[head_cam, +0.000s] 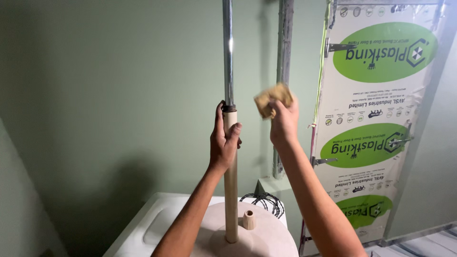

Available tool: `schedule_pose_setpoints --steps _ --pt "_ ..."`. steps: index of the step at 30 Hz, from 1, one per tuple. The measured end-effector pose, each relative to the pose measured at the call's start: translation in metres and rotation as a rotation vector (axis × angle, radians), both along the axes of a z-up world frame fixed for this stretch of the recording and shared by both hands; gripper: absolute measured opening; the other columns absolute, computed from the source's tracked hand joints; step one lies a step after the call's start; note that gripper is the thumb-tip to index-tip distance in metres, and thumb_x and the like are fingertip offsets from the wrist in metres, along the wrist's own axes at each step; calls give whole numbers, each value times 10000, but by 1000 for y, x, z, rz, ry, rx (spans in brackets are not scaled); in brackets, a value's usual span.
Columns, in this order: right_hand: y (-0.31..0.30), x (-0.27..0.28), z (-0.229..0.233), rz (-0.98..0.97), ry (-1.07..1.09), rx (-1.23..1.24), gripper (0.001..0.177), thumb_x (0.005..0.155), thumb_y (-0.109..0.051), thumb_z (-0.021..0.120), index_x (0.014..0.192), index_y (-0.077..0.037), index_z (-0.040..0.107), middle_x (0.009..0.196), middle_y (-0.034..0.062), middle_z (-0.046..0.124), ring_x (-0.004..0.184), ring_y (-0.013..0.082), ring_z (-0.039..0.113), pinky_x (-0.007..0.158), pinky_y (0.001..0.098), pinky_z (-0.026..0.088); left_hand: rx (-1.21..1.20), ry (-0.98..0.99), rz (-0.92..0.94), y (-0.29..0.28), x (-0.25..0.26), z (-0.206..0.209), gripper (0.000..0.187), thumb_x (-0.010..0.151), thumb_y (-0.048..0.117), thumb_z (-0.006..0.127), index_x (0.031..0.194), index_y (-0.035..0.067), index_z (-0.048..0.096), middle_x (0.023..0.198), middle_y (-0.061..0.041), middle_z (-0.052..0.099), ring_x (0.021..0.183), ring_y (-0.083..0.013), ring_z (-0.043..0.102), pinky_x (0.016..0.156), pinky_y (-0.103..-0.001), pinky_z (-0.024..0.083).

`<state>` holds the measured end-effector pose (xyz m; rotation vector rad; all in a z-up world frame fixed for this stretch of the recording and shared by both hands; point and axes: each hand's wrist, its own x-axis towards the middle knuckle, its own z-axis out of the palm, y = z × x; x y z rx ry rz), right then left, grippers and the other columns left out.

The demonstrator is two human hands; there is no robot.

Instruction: The person wipes the base and pole of a floor lamp using a yellow cloth. They remove a plastic cap from the pole, wipe the pole and base, then reattach the cap. The person also wipes the metal pole section and the base while seated on the floor.

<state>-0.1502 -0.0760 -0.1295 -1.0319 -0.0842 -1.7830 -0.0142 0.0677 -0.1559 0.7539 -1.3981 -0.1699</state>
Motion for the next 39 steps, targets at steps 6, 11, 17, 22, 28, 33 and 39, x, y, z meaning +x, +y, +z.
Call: schedule_pose_setpoints --steps 6,11,17,22,28,33,39 --pt "77 25 43 -1015 505 -828 305 850 155 634 1082 -31 702 1474 123 598 1422 341 541 1116 419 529 35 -20 8 2 0 1 660 995 189 618 1577 146 311 881 -37 649 614 -98 600 522 -276 544" --pt "98 28 18 -1027 686 -886 504 868 153 567 1242 -137 742 1554 120 518 1471 343 469 1155 445 478 -77 -49 71 -2 2 6 682 961 87 579 1570 157 280 961 -34 672 650 -94 634 524 -269 550" --pt "59 27 58 -853 548 -824 563 943 188 441 1353 -113 682 1592 155 486 1390 327 603 1120 367 553 -45 -28 19 -3 -7 2 636 928 20 605 1510 158 388 896 -27 620 659 -97 605 517 -269 527" --pt "27 37 148 -778 363 -950 412 1053 63 496 1423 -52 637 1593 212 477 1403 306 601 1139 371 535 -13 -6 -23 2 -7 4 666 933 70 621 1532 173 349 852 -14 580 637 -91 571 513 -264 520" --pt "-3 63 210 -596 294 -617 350 1054 -290 553 1286 -29 520 1100 116 755 945 123 729 793 295 609 -73 -28 0 4 -6 5 656 937 119 622 1536 171 357 820 -32 593 608 -104 578 510 -280 532" --pt "-40 67 268 -132 263 -644 292 1096 -320 571 1161 -35 581 946 80 686 780 132 615 663 316 532 -27 -29 33 3 -11 5 652 915 135 619 1524 170 386 825 -34 609 613 -111 608 502 -291 558" --pt "-34 56 254 591 359 -654 352 1185 -377 518 1171 -26 529 928 50 565 737 137 519 615 298 379 2 -36 -44 7 -10 4 676 939 179 644 1540 196 333 782 -21 629 637 -102 631 528 -282 582"
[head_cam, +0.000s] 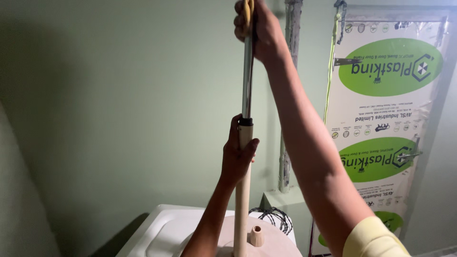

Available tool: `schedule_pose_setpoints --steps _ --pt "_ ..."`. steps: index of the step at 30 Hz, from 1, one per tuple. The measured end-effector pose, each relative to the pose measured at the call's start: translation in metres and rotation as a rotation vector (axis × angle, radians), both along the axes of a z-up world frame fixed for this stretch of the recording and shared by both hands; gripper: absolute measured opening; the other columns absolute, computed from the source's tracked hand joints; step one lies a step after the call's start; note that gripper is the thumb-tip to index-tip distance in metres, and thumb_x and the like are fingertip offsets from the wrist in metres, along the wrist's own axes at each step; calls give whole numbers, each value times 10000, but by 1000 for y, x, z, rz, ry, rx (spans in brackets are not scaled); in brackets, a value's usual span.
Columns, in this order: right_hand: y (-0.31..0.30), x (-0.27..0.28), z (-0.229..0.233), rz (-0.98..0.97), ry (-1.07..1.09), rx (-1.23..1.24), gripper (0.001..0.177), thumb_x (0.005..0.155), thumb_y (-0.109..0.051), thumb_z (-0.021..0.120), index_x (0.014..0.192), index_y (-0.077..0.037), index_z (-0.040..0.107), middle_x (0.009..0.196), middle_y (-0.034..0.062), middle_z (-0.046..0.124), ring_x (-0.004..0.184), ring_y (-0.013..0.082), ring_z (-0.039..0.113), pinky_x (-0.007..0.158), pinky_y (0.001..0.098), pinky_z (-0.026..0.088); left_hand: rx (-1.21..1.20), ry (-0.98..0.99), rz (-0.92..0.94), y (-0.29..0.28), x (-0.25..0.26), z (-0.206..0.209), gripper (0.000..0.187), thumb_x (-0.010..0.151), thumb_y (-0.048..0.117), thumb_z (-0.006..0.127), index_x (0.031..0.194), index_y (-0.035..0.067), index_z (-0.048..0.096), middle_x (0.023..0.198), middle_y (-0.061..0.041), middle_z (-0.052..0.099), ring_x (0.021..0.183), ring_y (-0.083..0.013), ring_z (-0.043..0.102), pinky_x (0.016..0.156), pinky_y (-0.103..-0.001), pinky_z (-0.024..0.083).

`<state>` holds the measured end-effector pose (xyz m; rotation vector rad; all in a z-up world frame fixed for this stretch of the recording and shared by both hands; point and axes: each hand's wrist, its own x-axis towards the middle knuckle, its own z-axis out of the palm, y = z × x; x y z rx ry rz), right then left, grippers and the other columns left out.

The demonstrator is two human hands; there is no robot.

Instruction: The person wipes the base and pole of a floor lamp using a yellow cloth. They remove a plastic cap from the pole, wipe the pole and base, then reattach the cap. The person also wipes the metal pole section and the base while seated on the floor.

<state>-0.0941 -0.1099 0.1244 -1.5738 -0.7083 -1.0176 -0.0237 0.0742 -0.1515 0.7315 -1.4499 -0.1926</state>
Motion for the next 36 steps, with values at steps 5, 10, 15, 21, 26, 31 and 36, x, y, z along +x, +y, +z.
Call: schedule_pose_setpoints --steps 5,10,15,21,26,31,36 --pt "47 -11 -65 -240 -18 112 434 1038 -431 491 1295 -86 541 931 32 610 742 138 585 643 308 484 45 45 -1 -3 0 -1 680 933 142 665 1535 191 355 802 -16 634 619 -100 607 522 -281 561" --pt "86 -9 -138 -577 88 97 287 1083 -337 520 1199 -74 515 834 26 568 693 126 557 611 322 507 10 32 5 -4 3 1 667 946 120 646 1547 149 361 848 -21 642 613 -105 605 522 -277 554" --pt "97 -12 -182 -675 84 28 258 1101 -319 532 1166 -69 522 925 14 617 849 92 602 776 295 538 25 45 50 -5 2 0 792 923 102 643 1611 156 256 837 -35 649 599 -110 608 509 -285 542" --pt "84 -26 -188 -680 166 77 370 1084 -370 535 1275 -57 588 1028 33 668 902 109 614 793 304 528 12 46 44 -9 1 -5 791 925 85 645 1616 165 268 836 -28 644 588 -105 581 507 -276 528" --pt "66 -37 -146 -584 31 340 498 1023 -403 526 1354 -33 573 1156 101 702 1050 249 724 882 418 649 45 22 35 -9 1 -3 783 948 118 623 1626 217 244 849 -5 653 608 -88 568 530 -262 535" --pt "59 -32 -102 -607 48 119 523 1034 -392 506 1443 -66 486 1264 69 656 1151 199 684 932 433 644 13 -11 24 -7 6 0 770 951 192 622 1618 223 237 846 -5 627 631 -91 590 542 -276 563" --pt "67 -19 -117 -760 72 112 436 1069 -384 505 1325 -36 563 1087 66 650 954 145 653 819 379 627 43 -7 24 -2 2 2 714 952 205 626 1583 218 292 827 -12 620 630 -102 586 548 -283 557"
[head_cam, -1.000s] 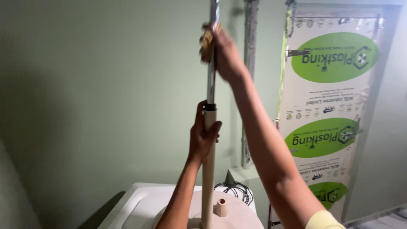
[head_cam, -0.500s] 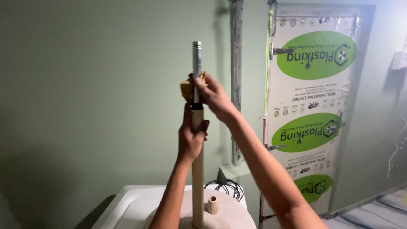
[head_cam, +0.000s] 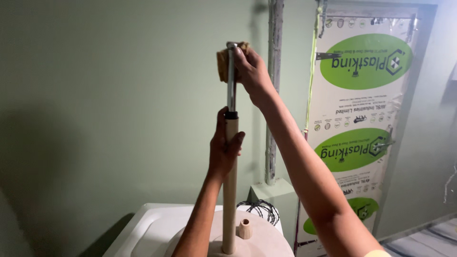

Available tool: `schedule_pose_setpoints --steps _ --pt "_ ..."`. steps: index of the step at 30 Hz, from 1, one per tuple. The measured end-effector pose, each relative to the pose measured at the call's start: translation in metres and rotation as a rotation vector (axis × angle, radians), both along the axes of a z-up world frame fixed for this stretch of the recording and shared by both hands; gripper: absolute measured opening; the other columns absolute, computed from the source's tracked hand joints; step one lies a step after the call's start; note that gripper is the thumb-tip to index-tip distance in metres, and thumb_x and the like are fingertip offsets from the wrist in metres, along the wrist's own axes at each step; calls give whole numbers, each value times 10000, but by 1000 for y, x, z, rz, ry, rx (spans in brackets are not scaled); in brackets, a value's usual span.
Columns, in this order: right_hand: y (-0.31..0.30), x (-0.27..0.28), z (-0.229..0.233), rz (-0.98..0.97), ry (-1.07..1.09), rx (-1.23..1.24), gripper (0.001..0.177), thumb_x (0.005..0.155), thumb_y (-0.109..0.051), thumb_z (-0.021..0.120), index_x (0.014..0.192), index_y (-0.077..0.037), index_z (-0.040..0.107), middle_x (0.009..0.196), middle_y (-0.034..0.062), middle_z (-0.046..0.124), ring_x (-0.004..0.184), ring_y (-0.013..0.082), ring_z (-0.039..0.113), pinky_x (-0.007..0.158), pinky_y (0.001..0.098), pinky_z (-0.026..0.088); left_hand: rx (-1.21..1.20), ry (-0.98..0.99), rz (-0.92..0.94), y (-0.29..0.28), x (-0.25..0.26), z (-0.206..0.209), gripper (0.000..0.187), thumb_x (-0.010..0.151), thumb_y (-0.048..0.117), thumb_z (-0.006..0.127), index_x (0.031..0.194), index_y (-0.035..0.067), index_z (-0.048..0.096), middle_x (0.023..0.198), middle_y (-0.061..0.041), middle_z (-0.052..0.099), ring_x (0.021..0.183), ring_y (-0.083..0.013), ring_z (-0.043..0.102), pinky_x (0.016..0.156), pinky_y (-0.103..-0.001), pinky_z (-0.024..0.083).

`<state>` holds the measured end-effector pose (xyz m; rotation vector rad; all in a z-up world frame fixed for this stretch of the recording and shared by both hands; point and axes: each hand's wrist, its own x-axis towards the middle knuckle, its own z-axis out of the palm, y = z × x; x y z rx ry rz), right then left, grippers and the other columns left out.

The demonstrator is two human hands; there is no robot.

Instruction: The person wipes the base and pole of a floor lamp using a yellow cloth. They remove a plastic cap from the pole, wipe the pole and base, then reattach the cap. The person also wipes the metal pole section and the base while seated on the floor.

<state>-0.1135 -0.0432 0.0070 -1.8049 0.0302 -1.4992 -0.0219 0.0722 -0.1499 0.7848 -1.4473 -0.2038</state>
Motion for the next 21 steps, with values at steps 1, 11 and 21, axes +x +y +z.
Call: schedule_pose_setpoints --steps 1,11,21 --pt "1 -2 -4 10 1 15 420 1071 -390 504 1290 -37 566 1065 64 652 919 142 648 797 367 614 -19 -4 -8 1 0 2 699 951 200 627 1572 210 305 824 -14 612 623 -104 583 545 -282 553" --pt "-1 -3 -24 19 -4 13 379 1055 -409 508 1227 -75 559 1040 1 624 928 92 617 780 354 609 -27 11 -23 3 -2 0 667 952 171 640 1542 204 331 788 -15 593 594 -107 566 520 -284 532" --pt "60 -15 -101 -597 125 -214 407 989 -55 654 1392 -78 600 1134 99 745 1067 135 727 872 283 570 7 48 13 4 2 9 635 931 150 618 1493 243 339 843 -19 649 618 -114 635 525 -291 567"
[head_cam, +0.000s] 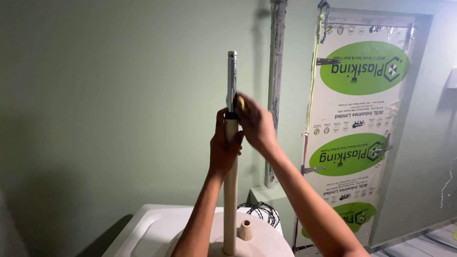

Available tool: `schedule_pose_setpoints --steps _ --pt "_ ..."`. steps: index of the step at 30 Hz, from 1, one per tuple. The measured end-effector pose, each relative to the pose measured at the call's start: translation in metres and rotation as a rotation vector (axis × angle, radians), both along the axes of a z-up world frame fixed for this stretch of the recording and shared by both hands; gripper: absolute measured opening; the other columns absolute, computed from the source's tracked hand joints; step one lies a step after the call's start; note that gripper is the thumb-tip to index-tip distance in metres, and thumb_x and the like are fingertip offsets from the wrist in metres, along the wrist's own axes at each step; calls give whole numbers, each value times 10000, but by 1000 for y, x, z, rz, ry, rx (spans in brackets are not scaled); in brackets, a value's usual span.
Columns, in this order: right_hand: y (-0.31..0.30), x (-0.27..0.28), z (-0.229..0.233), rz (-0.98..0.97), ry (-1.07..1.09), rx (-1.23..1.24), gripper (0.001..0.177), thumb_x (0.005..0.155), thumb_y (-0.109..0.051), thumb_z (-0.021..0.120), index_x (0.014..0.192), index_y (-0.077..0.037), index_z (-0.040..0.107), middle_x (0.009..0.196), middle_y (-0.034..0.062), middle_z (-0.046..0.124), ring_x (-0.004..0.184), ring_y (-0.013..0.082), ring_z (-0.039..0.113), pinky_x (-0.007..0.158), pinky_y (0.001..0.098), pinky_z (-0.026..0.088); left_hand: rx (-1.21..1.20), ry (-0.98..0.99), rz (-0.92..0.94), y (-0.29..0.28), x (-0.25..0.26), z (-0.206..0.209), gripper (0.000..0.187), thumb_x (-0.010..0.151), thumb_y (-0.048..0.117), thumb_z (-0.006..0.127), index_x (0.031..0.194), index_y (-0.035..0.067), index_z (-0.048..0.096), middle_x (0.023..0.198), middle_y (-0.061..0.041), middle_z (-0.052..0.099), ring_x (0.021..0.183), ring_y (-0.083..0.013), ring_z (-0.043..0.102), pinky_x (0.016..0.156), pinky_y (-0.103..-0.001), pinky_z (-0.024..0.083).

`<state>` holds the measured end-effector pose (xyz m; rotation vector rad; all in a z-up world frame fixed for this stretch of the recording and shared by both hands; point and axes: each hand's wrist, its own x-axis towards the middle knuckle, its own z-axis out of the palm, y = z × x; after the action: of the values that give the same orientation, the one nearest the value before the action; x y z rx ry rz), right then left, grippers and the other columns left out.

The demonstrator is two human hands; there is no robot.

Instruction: The person wipes the base and pole of a floor lamp using a yellow cloth. They remove a plastic cap from the pole, wipe the pole and base, then reattach the cap. The person also wipes the metal pole section and the base while seated on the floor.

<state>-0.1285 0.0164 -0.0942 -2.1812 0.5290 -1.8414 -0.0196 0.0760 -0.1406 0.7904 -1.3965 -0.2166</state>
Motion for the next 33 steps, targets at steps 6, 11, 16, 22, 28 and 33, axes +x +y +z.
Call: schedule_pose_setpoints --steps 6,11,16,22,28,33 --pt "25 -6 -40 38 -61 -199 676 802 167 519 1433 -70 566 1471 173 583 1323 296 624 1019 361 561 -125 -22 -18 -12 0 -11 591 959 110 555 1514 203 373 963 -57 727 714 -135 698 591 -290 599" --pt "27 -9 -44 -168 101 -607 665 749 143 614 1374 -86 617 1440 131 603 1408 356 517 1124 459 489 -323 -100 47 -18 8 -14 692 932 67 565 1567 154 303 1129 -102 710 886 -168 736 712 -294 629" --pt "-12 -8 -37 157 -29 -499 532 809 165 541 1272 -63 670 1340 97 640 1341 317 598 1120 429 554 -62 -14 -36 -15 5 -13 759 870 26 571 1556 204 301 893 -59 691 661 -126 668 566 -277 584" --pt "-33 14 -52 493 -374 -92 354 922 188 466 1144 -6 663 1257 93 625 1175 218 631 967 346 590 -32 -2 -14 -11 2 -6 700 940 27 625 1544 219 329 779 -12 635 603 -92 594 518 -272 530" --pt "-47 8 -57 540 -284 -146 249 998 151 478 1112 14 651 1259 78 622 1157 177 644 979 324 554 -65 -1 -37 -12 6 -10 709 925 76 645 1538 212 317 844 -19 658 643 -99 629 546 -278 558" --pt "-72 -11 -81 650 -268 208 233 965 67 484 1126 -7 634 1145 62 672 1073 152 664 953 296 561 -61 -25 -49 -11 9 -12 773 939 185 635 1602 203 239 986 -38 668 699 -102 645 586 -282 589"
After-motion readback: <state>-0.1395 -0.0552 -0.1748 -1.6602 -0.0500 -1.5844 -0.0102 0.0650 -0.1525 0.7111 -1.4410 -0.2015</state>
